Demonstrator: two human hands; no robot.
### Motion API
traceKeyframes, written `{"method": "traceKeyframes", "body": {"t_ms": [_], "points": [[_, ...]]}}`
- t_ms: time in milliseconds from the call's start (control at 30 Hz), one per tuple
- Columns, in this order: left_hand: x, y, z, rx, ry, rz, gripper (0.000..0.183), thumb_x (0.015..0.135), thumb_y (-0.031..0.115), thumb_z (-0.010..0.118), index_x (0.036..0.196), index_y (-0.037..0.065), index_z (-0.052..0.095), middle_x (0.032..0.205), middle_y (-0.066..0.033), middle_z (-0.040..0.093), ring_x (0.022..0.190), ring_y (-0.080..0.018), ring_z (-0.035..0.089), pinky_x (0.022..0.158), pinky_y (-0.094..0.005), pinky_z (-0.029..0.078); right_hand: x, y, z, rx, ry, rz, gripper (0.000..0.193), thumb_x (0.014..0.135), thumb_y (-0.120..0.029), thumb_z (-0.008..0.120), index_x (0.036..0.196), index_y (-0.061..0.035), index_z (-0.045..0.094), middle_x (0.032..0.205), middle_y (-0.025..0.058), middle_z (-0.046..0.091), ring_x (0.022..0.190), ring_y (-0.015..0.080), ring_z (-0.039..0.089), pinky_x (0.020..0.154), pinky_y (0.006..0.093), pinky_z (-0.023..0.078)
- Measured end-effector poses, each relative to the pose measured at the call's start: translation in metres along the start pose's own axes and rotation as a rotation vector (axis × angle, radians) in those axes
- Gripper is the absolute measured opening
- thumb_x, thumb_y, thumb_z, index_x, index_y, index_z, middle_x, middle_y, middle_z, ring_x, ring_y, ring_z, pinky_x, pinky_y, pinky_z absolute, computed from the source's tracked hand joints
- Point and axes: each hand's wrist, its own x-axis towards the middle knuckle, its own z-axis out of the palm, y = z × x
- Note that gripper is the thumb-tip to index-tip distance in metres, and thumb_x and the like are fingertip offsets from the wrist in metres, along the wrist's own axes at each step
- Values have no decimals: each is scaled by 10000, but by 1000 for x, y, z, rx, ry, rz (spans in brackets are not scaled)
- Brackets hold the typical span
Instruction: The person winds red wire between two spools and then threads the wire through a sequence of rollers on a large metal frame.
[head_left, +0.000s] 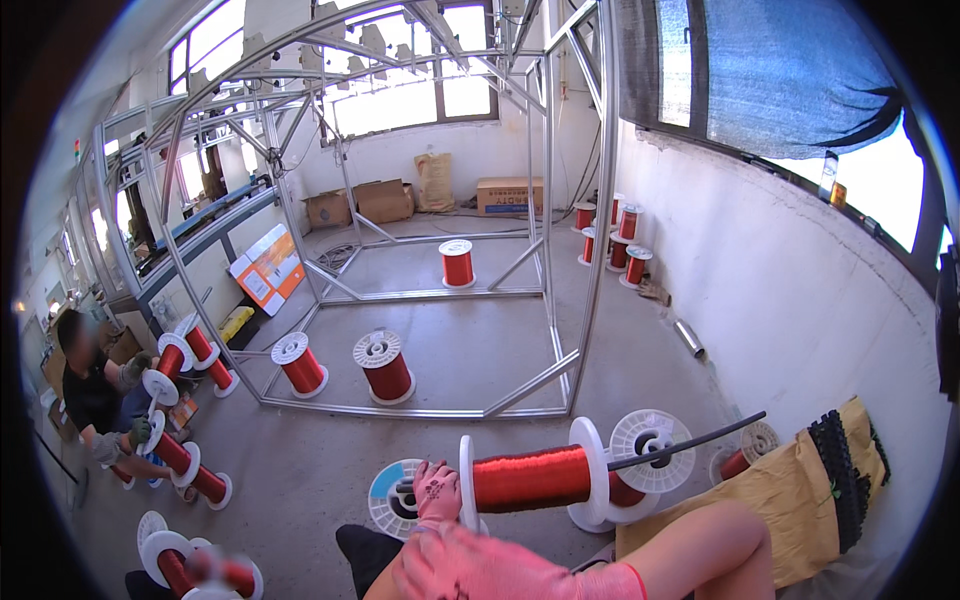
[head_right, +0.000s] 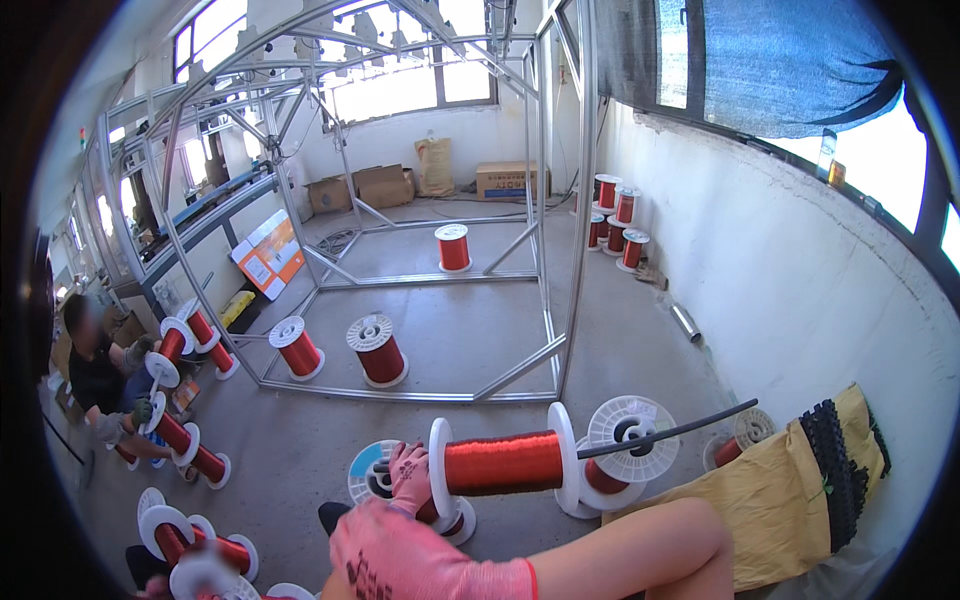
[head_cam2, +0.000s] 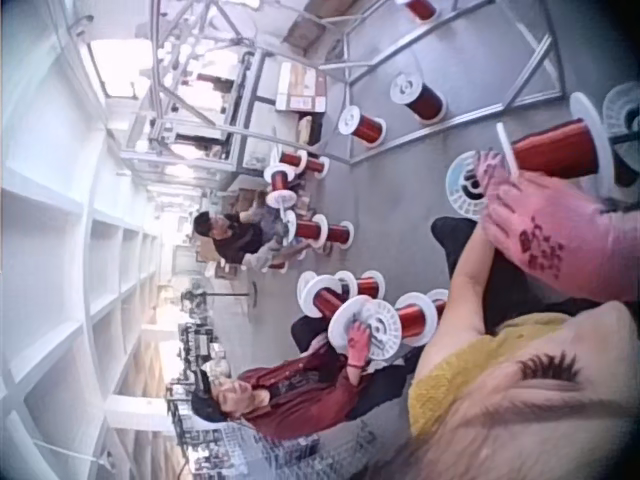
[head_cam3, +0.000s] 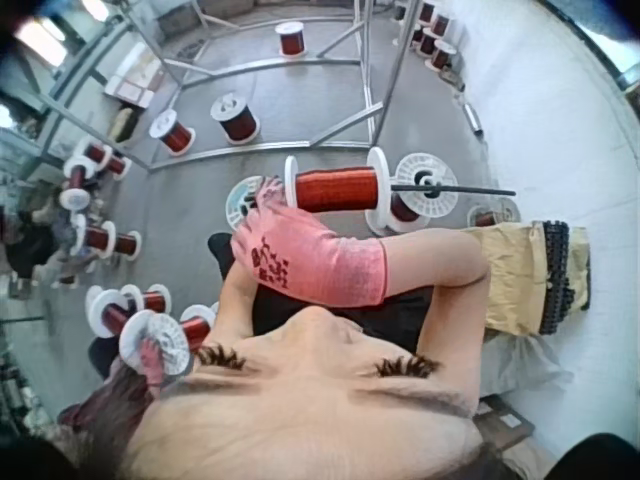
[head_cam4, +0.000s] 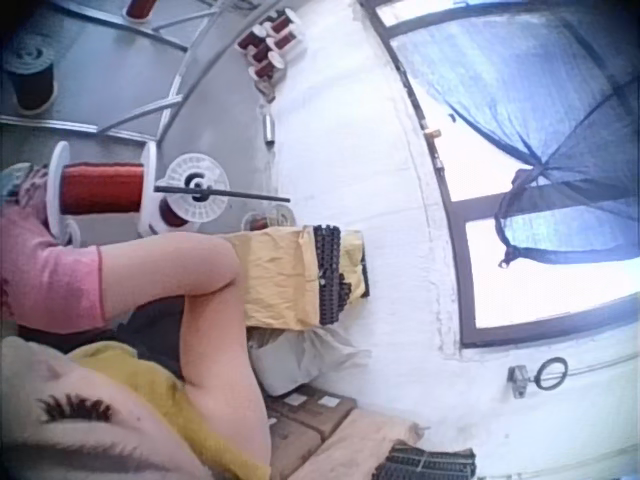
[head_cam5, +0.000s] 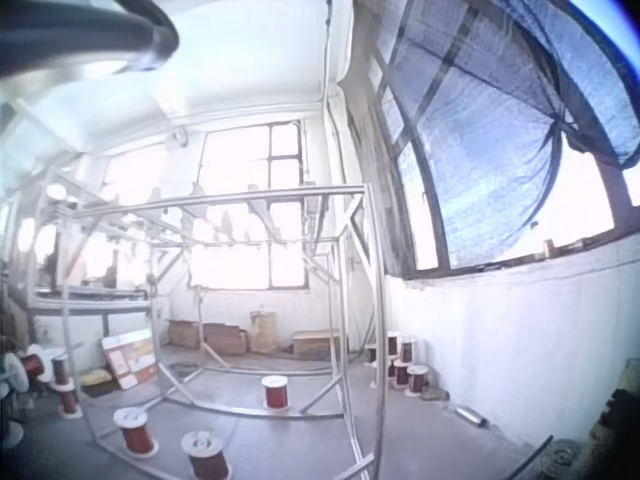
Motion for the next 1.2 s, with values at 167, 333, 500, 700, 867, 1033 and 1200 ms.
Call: {"method": "traceKeyframes", "body": {"t_ms": [167, 333, 500, 700, 867, 1033, 1200], "points": [[-3, -1, 7, -15, 3, 9, 214, 835, 214, 557, 865, 91, 730, 987, -73, 699, 1122, -246, 590, 1096, -439, 315, -31, -26, 4, 18, 10, -28, 366, 858, -263, 656, 1111, -18, 562, 992, 152, 641, 888, 320, 641, 751, 387, 522], [-2, -8, 13, -854, 78, -195, 222, 843, 216, 548, 871, 94, 731, 1020, -71, 698, 1137, -244, 581, 1095, -433, 311, -61, -6, 0, 205, 173, 54, 413, 857, -288, 664, 1124, 8, 554, 1024, 178, 641, 916, 343, 632, 770, 401, 518], [1, -4, 7, 34, 32, 26, 244, 862, 245, 536, 859, 103, 735, 1015, -64, 700, 1134, -226, 581, 1083, -424, 312, -119, 109, 69, -294, 398, 939, 490, 883, -306, 643, 1202, 46, 525, 1100, 235, 628, 981, 400, 611, 829, 435, 507], [3, 3, -3, -9, 12, -6, 270, 879, 285, 533, 841, 122, 745, 962, -49, 709, 1092, -221, 593, 1074, -431, 312, -221, 72, 196, -296, 710, 1028, 456, 921, -95, 545, 1347, 45, 460, 1114, 270, 622, 1009, 436, 599, 868, 460, 484], [5, 6, 1, -19, 44, -4, 329, 906, 311, 512, 806, 107, 749, 902, -76, 712, 1052, -235, 608, 1066, -438, 317, -247, 24, 179, 143, 688, 1558, 464, 975, -118, 462, 1400, 57, 398, 1333, 274, 509, 1241, 402, 495, 1048, 423, 380], [4, 6, -2, -44, 78, 2, 376, 918, 318, 487, 777, 71, 734, 898, -80, 711, 1035, -242, 618, 1054, -442, 329, -174, 159, 116, -23, 791, 1043, 578, 951, -291, 540, 1377, 76, 406, 1355, 290, 487, 1244, 414, 488, 1060, 419, 375], [3, 8, -3, -75, 100, -27, 380, 918, 332, 492, 775, 79, 736, 905, -76, 714, 1068, -246, 615, 1071, -438, 317, -202, 89, 179, -241, 672, 1100, 410, 968, -171, 518, 1308, 56, 482, 1168, 276, 605, 1083, 412, 588, 935, 437, 464]]}}
